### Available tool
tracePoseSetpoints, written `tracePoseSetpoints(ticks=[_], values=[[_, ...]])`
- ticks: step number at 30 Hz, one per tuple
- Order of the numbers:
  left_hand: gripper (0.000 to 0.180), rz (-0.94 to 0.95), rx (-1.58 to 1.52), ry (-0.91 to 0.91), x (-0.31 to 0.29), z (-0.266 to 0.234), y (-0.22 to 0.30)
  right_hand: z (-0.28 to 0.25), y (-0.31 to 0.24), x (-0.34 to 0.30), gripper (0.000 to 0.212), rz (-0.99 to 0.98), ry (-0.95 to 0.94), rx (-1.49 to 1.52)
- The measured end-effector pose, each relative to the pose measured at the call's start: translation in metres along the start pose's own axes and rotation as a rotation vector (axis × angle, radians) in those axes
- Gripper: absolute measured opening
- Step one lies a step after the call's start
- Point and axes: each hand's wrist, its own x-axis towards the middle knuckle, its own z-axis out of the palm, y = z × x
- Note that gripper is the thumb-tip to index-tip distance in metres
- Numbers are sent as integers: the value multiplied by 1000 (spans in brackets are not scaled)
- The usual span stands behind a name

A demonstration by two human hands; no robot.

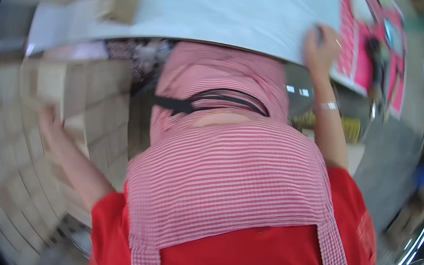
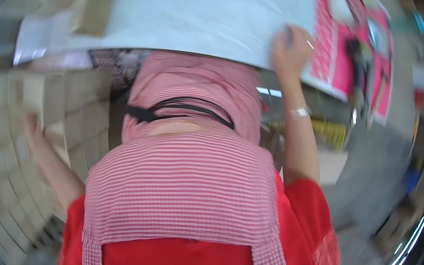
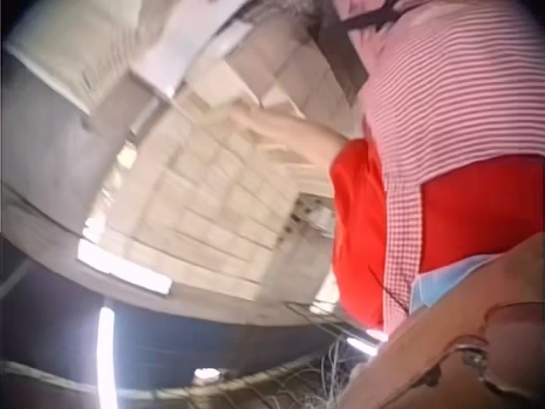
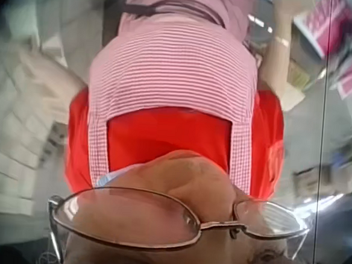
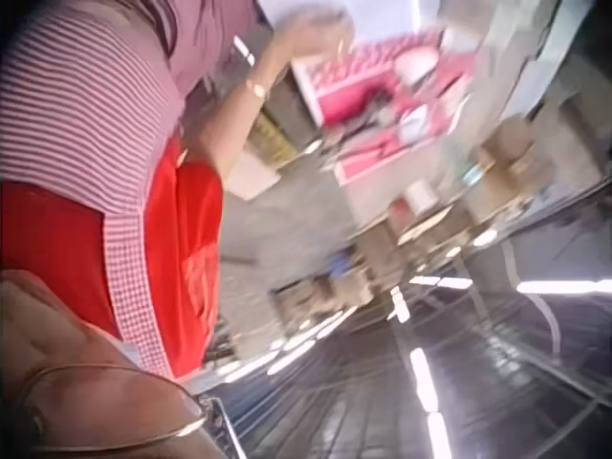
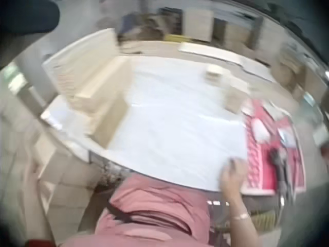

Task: Assembling wooden boxes using wood glue, a hammer, and a pneumatic nail gun.

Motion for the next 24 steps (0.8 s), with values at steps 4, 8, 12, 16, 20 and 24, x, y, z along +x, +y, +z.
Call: tracePoseSetpoints(ticks=[4, 8, 12, 16, 20, 24], values=[[46, -221, 137, 184, 44, 68, 47, -12, 12, -10, 16, 80, 111, 31], [41, -235, 140, 89, 54, 37, 60, -18, 11, -11, 14, 150, 180, 116], [42, -237, 89, 52, -17, 107, 62, -24, 18, -25, 12, 214, 206, 154], [48, -125, 9, 206, -63, 121, 78, -19, 15, -19, 9, 221, 221, 259], [52, 183, 102, 377, -119, 136, 78, -27, 12, -14, 8, 226, 221, 277], [50, 757, 418, 526, -182, 159, 76, -25, 5, -14, 7, 238, 185, 236]])
